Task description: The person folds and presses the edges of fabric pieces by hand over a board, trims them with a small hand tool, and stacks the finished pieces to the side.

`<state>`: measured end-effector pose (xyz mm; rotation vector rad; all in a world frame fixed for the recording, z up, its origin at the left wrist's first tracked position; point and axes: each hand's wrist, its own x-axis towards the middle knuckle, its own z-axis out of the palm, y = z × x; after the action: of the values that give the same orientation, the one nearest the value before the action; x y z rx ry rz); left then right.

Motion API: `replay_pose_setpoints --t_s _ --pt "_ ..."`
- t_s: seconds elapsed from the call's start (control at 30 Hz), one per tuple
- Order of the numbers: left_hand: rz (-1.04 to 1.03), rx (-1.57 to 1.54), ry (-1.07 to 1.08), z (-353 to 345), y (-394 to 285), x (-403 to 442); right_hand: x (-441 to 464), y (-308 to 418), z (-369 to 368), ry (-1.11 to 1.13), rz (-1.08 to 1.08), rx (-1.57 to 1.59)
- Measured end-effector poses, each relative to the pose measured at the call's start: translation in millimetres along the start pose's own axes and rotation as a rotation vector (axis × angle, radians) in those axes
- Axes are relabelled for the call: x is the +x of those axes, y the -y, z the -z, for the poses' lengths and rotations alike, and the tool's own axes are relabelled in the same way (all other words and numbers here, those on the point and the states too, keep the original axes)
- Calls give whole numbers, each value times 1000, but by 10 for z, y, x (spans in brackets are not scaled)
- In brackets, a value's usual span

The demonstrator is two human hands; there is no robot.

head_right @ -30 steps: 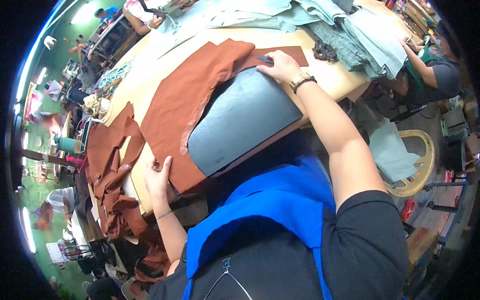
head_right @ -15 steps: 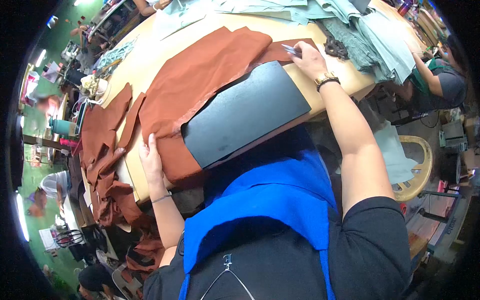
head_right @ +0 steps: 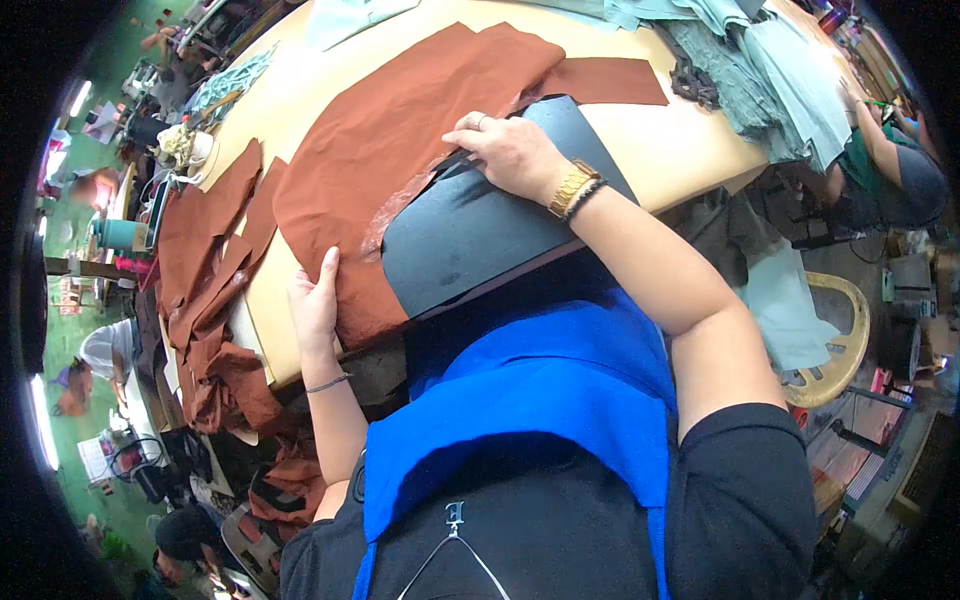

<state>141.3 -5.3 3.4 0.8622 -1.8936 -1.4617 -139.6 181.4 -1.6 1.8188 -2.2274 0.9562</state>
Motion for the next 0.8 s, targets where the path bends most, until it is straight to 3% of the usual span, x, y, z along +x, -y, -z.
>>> replay_pose_setpoints --t_s 0.23,0.33,0.43,0.47,0.53,0.67,0.8 --pt "5 274 2 115 152 78 60 -262 -38 -41 56 119" --pt "91 187 -38 128 217 94 31 -307 -23 -28 205 41" --pt "-48 141 -188 60 64 29 -11 -296 37 -56 224 -39" --pt "-169 271 -277 -13 -102 -34 -39 -263 73 -27 157 -24" --pt "-705 462 -420 -209 -406 73 -34 -248 52 -38 151 -29" --pt "-878 937 54 -528 -781 496 -6 -237 -1 -46 149 0" --pt "-497 1063 431 -1027 -269 1051 -21 -208 88 -9 150 -17"
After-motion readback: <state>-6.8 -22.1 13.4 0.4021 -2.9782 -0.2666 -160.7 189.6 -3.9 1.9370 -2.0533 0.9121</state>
